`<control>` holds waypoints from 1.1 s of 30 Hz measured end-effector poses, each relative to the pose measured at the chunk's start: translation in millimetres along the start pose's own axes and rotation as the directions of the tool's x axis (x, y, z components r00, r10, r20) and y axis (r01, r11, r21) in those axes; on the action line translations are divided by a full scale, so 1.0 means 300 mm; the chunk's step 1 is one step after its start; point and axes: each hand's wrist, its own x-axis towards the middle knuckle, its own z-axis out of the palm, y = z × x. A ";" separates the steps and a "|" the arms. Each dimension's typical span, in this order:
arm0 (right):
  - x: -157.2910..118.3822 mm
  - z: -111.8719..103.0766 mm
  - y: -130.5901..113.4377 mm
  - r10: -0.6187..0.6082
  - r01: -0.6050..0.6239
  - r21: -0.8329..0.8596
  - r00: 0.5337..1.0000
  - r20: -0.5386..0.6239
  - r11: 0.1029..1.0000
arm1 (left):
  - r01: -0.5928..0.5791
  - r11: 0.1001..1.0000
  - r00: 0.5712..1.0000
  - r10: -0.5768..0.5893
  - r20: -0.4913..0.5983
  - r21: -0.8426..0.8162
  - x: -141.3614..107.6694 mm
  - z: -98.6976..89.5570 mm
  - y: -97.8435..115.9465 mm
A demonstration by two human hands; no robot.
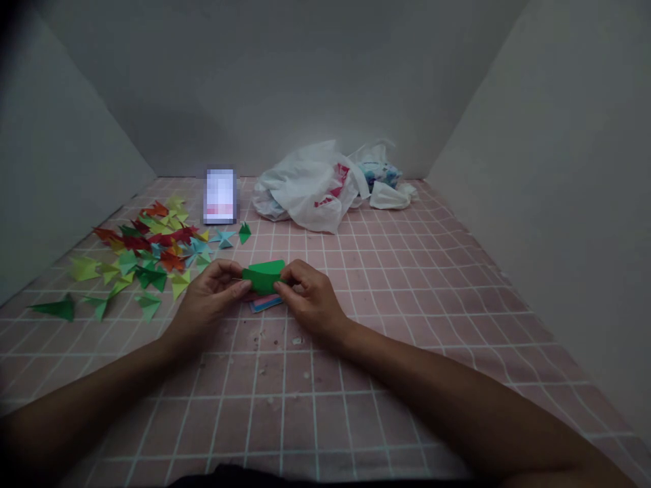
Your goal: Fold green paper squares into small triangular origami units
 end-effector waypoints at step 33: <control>-0.006 0.007 0.003 0.062 -0.059 0.099 0.998 -0.026 0.993 | -0.070 0.994 0.991 0.079 -0.111 0.084 -0.006 0.000 0.006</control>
